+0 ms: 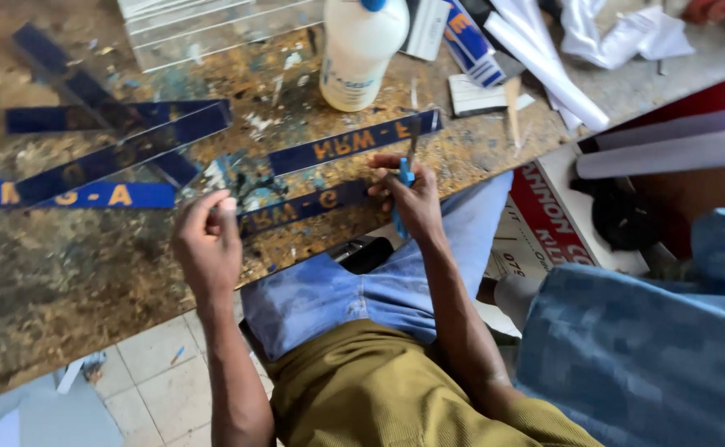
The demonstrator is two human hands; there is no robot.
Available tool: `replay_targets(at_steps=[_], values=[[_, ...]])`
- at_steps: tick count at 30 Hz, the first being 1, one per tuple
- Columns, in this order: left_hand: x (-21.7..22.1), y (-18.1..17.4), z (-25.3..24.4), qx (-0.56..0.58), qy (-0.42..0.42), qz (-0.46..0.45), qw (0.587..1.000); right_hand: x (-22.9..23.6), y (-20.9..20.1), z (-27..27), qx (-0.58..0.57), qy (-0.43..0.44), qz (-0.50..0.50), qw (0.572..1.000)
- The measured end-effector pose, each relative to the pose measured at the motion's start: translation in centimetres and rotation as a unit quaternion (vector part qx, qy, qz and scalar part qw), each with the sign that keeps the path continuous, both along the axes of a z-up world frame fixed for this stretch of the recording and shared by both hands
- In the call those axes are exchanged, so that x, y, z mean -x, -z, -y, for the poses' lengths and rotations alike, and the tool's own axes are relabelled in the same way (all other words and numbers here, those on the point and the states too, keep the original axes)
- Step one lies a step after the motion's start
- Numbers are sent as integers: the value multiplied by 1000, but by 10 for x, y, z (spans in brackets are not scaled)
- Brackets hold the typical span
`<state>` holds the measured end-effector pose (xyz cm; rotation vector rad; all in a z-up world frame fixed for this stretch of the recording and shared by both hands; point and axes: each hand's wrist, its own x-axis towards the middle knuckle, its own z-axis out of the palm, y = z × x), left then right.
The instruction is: Trimming and weeding excess vinyl from blue signage strips using a small blade on a workbench.
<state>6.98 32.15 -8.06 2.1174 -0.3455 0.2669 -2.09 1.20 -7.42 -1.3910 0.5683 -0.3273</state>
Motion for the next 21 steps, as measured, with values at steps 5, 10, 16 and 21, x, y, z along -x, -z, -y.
replay_targets(at_steps=[5, 10, 16, 21], values=[[3, -3, 83, 28, 110, 17, 993, 7, -1, 11, 13, 14, 3, 1000], [9, -6, 143, 29, 241, 41, 969, 15, 4, 29, 30, 9, -5, 999], [3, 0, 176, -57, 299, 0, 953, 23, 35, 65, 98, 102, -3, 990], [-5, 9, 201, -74, 314, 21, 946, 22, 74, 100, 251, 80, -66, 962]])
